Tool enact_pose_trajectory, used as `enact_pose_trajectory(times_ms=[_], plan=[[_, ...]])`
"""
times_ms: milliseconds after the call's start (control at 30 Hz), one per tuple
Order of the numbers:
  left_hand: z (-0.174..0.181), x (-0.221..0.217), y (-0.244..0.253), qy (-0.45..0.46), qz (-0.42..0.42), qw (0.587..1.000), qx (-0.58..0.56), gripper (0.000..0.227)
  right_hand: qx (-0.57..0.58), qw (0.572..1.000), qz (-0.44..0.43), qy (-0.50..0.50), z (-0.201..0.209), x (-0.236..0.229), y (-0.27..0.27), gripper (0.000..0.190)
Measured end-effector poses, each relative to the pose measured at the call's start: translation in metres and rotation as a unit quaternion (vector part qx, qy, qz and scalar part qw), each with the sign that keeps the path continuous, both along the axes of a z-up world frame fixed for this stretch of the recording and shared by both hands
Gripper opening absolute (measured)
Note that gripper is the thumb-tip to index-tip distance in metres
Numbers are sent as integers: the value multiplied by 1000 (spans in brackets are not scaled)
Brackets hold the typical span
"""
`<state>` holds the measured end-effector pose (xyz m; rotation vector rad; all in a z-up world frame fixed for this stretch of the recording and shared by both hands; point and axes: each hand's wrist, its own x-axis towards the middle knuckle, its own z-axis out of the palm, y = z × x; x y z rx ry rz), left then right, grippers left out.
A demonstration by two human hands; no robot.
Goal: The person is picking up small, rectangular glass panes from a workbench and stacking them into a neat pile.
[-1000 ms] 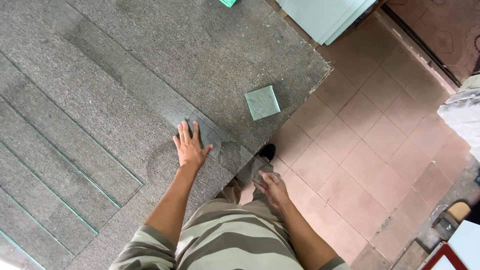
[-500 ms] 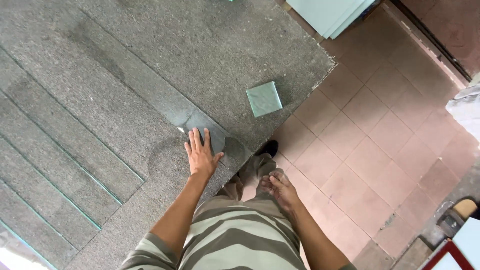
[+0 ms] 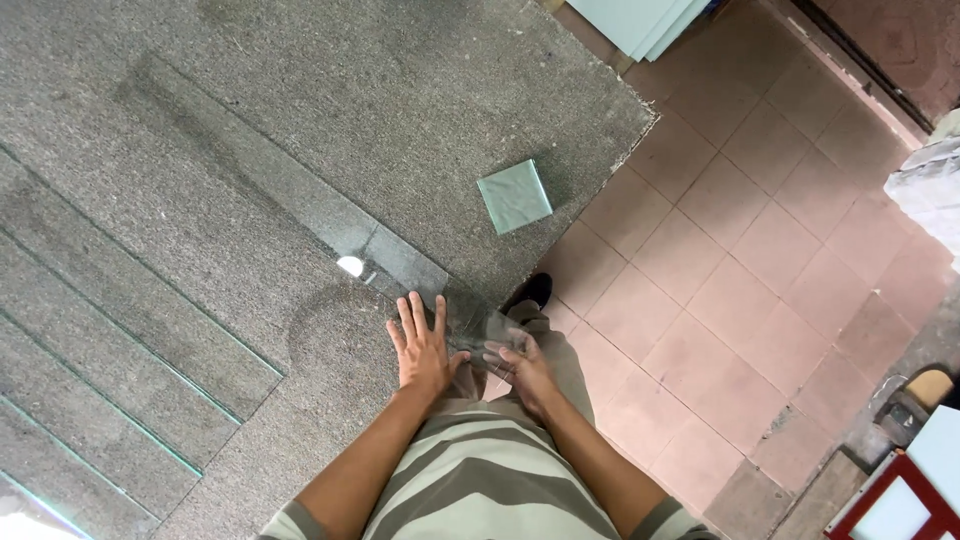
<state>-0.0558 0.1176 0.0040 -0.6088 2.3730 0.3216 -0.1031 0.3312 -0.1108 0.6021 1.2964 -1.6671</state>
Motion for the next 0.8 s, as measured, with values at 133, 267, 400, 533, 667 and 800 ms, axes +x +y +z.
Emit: enact_pose_trajectory(times_ms=[133,267,400,533,667,800], plan=[[-8,-1,1,12,8,1000,9,116,-3,999,-27,-37,11,-8,-13,48],[12,-3,-11,12,-8,1000,14,104,16,999,-27,-40,9,-8,-13,36],[-26,-6,-44,32,-41,999,14,65,24,999,-29,-15,-3,-17,11,44],[-11,-41,-110,95,2,994,-45,68,19,1000,-17,0,5,-18,12,40],[-12,-60,-176,120,112,984,-65,114,3,1000,-6,-9,-1,-21,17,33],[-23,-66,-188,93,141,985,-39,137,-1,999,-28,-28,-18,-25,34,29]])
